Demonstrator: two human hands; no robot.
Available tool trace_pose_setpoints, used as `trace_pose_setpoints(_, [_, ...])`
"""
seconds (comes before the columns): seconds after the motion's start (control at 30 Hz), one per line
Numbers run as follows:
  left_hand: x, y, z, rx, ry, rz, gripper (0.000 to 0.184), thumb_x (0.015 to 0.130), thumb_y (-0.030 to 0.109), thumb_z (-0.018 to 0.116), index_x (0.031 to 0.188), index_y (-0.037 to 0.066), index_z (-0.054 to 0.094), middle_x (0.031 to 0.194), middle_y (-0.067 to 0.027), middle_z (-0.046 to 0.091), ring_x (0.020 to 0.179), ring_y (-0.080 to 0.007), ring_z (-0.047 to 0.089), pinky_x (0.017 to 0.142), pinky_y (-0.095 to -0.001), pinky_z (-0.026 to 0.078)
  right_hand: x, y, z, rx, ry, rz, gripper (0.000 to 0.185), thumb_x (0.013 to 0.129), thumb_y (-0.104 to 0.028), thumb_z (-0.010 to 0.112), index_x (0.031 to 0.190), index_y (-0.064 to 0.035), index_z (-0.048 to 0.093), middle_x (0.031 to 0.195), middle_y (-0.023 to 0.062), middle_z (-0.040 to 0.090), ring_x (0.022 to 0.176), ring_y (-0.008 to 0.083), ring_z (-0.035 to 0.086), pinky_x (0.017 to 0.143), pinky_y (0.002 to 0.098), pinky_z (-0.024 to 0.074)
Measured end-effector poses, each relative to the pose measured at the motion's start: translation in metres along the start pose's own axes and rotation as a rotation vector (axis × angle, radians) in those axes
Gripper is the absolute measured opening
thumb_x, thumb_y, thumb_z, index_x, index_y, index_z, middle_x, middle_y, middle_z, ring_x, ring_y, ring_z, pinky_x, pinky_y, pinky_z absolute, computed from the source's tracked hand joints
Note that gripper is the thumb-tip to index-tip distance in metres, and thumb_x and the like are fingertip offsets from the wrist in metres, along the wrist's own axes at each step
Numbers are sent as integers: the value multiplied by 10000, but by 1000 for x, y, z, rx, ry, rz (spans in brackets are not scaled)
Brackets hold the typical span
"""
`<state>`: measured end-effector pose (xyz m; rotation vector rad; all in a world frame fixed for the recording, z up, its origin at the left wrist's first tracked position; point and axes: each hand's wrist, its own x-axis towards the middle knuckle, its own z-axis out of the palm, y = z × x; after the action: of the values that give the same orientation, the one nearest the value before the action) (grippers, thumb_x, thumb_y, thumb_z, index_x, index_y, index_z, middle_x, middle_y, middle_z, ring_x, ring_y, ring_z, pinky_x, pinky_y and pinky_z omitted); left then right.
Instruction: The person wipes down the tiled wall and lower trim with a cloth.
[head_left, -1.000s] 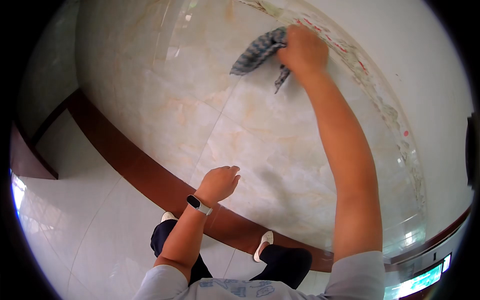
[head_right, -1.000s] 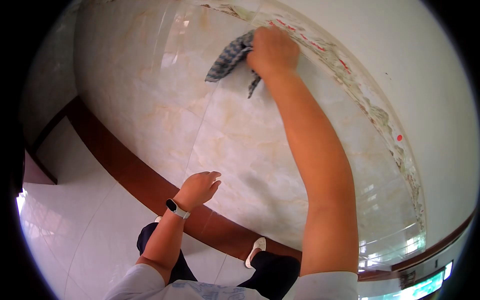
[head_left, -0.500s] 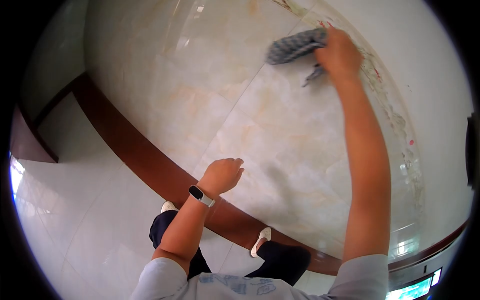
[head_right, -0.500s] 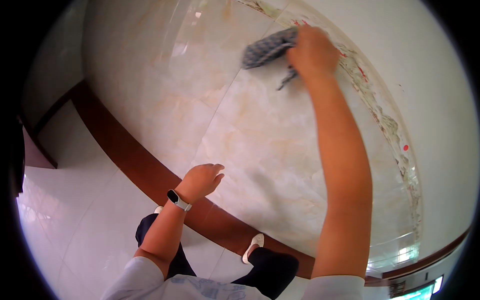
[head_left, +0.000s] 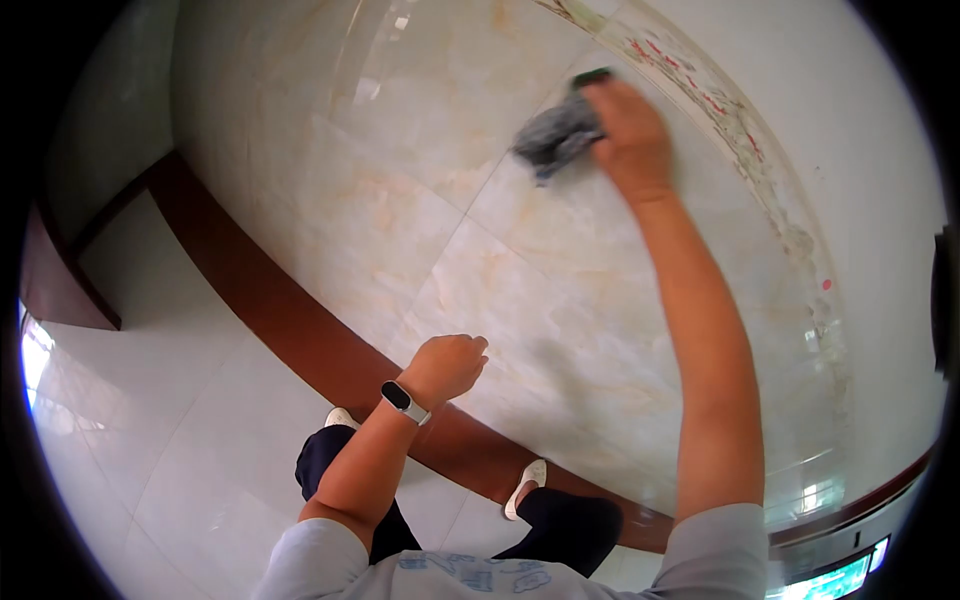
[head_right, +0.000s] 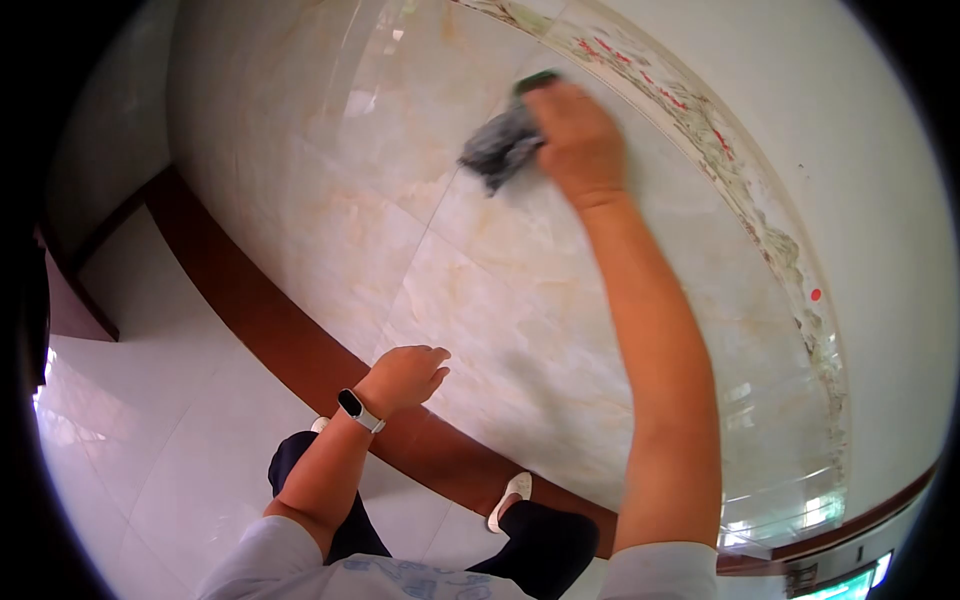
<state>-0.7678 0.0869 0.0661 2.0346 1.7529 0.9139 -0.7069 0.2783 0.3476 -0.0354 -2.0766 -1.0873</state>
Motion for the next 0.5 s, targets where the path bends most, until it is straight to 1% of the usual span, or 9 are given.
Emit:
trace_pose_setpoints(0.03, [2, 1, 1, -14, 14, 2, 235, 889, 186, 520, 1052, 26, 574, 867, -160, 639, 839, -324, 607, 727, -412, 486, 1, -18, 12, 57, -63, -3, 405, 611, 7, 605, 997, -117, 607, 1065, 96, 622, 1011, 263, 587, 881, 349, 476])
trace_pose_setpoints(0.07, [3, 2, 1, -27, 26, 4, 237, 889, 187, 520, 1054, 26, 574, 868, -160, 639, 837, -324, 608, 727, -412, 488, 3, -30, 23, 138, -44, -92, 339, 635, 1, 617, 962, -84, 595, 1046, 93, 624, 1004, 258, 587, 890, 353, 474])
trace_pose_setpoints(0.17, [6, 2, -1, -10, 40, 2, 239, 889, 191, 520, 1053, 26, 574, 866, -158, 640, 827, -322, 611, 722, -411, 492, 1, -46, 28, 126, -8, -105, 309, 671, 4, 611, 973, -51, 587, 1028, 85, 627, 1014, 251, 580, 910, 361, 463])
trace_pose_setpoints(0.2, [6, 2, -1, -3, 43, 1, 239, 889, 192, 520, 1052, 26, 574, 865, -157, 641, 823, -322, 612, 719, -411, 494, -2, -46, 23, 95, -15, -97, 266, 725, -23, 592, 991, -32, 581, 1010, 87, 626, 1040, 249, 565, 931, 367, 449])
trace_pose_setpoints(0.3, [6, 5, -3, -1, 51, 10, 234, 887, 193, 524, 1045, 27, 575, 861, -153, 641, 811, -320, 614, 711, -408, 496, -8, -31, 14, -81, 10, -75, 273, 751, -53, 574, 1024, -32, 574, 995, 93, 625, 1039, 250, 558, 911, 364, 450])
trace_pose_setpoints(0.33, [10, 5, -2, 0, 45, 7, 232, 886, 193, 526, 1042, 27, 575, 860, -152, 641, 812, -319, 614, 710, -408, 496, -1, -26, 3, -142, 23, -82, 262, 762, -68, 563, 1022, -32, 567, 966, 83, 624, 982, 248, 563, 853, 361, 460])
trace_pose_setpoints(0.43, [12, 4, 2, -1, 47, 12, 228, 885, 192, 528, 1035, 27, 576, 854, -150, 641, 811, -317, 614, 710, -407, 495, 11, -21, -1, -118, -9, -39, 245, 748, -54, 567, 994, -42, 563, 938, 61, 622, 913, 233, 561, 800, 348, 463])
trace_pose_setpoints(0.47, [13, 3, 5, -9, 59, 23, 227, 885, 192, 528, 1032, 27, 576, 852, -150, 640, 811, -316, 614, 710, -407, 494, 16, -20, 4, -118, 26, -62, 186, 729, -47, 570, 913, -58, 551, 879, 39, 604, 857, 216, 551, 755, 325, 469])
trace_pose_setpoints(0.5, [12, 3, 7, -17, 71, 34, 226, 885, 192, 528, 1029, 26, 577, 849, -150, 640, 810, -315, 614, 710, -406, 493, 19, -20, 5, -120, 10, -54, 176, 722, -44, 571, 895, -62, 544, 861, 37, 595, 843, 212, 548, 743, 322, 473])
